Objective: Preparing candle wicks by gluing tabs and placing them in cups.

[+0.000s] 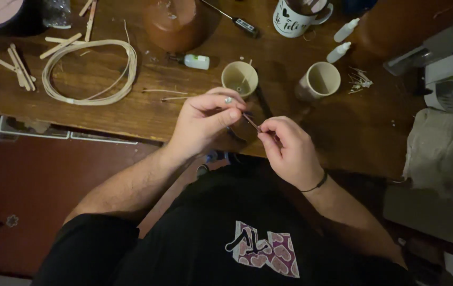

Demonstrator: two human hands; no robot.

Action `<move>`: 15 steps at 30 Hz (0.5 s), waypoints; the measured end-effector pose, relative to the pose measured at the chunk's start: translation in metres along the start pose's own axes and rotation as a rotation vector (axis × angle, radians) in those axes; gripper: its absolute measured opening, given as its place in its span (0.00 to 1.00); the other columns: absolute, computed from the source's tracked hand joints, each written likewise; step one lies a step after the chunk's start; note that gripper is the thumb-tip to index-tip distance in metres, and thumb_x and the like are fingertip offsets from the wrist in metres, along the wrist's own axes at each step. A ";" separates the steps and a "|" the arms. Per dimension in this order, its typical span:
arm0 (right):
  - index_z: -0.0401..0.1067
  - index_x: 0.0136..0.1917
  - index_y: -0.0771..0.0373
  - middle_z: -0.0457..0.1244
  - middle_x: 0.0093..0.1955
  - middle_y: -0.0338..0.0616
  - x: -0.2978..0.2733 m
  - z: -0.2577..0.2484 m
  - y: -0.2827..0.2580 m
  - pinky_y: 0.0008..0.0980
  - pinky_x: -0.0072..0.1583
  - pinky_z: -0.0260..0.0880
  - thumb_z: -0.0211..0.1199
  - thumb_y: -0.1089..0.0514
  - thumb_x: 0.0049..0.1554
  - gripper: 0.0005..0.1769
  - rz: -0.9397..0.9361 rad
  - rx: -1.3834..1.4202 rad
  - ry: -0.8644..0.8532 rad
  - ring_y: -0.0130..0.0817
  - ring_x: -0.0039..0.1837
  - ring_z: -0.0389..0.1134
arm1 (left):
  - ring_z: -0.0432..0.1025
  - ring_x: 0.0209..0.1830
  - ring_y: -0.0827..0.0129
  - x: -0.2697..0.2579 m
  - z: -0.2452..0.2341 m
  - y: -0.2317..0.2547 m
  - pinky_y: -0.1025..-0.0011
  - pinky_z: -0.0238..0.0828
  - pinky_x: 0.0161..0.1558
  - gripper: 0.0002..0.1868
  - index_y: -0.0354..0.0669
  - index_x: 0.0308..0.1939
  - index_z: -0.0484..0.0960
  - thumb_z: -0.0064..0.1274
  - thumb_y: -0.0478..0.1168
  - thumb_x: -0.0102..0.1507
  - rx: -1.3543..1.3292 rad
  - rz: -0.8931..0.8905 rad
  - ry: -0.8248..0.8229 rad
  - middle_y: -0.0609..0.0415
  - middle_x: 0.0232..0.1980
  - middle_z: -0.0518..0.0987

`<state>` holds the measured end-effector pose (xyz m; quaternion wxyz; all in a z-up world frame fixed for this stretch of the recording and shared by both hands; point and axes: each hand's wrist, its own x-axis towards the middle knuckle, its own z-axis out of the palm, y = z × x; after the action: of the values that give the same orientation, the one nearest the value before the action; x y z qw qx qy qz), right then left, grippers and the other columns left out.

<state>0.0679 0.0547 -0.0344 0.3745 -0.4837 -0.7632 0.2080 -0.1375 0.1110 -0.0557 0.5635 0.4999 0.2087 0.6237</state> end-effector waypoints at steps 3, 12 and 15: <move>0.72 0.49 0.65 0.68 0.47 0.48 0.009 0.014 -0.007 0.36 0.45 0.77 0.65 0.67 0.60 0.04 0.018 -0.013 0.004 0.45 0.46 0.72 | 0.76 0.46 0.58 0.006 -0.018 0.001 0.64 0.71 0.52 0.06 0.32 0.39 0.86 0.66 0.30 0.59 -0.022 -0.012 -0.022 0.40 0.42 0.82; 0.73 0.50 0.65 0.69 0.48 0.48 0.028 0.048 -0.021 0.38 0.45 0.77 0.66 0.66 0.60 0.05 0.036 -0.048 0.038 0.47 0.49 0.73 | 0.78 0.46 0.56 0.018 -0.061 0.005 0.59 0.73 0.53 0.07 0.34 0.39 0.87 0.68 0.31 0.59 -0.030 -0.038 -0.094 0.39 0.42 0.83; 0.72 0.50 0.65 0.69 0.48 0.49 0.031 0.056 -0.027 0.37 0.45 0.77 0.66 0.66 0.60 0.05 0.062 -0.066 0.048 0.47 0.48 0.72 | 0.77 0.46 0.59 0.019 -0.071 0.007 0.60 0.73 0.53 0.09 0.35 0.41 0.88 0.69 0.31 0.58 0.014 -0.037 -0.142 0.41 0.44 0.83</move>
<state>0.0013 0.0728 -0.0396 0.3698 -0.5241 -0.7451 0.1827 -0.1991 0.1476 -0.0720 0.5849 0.5429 0.1814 0.5747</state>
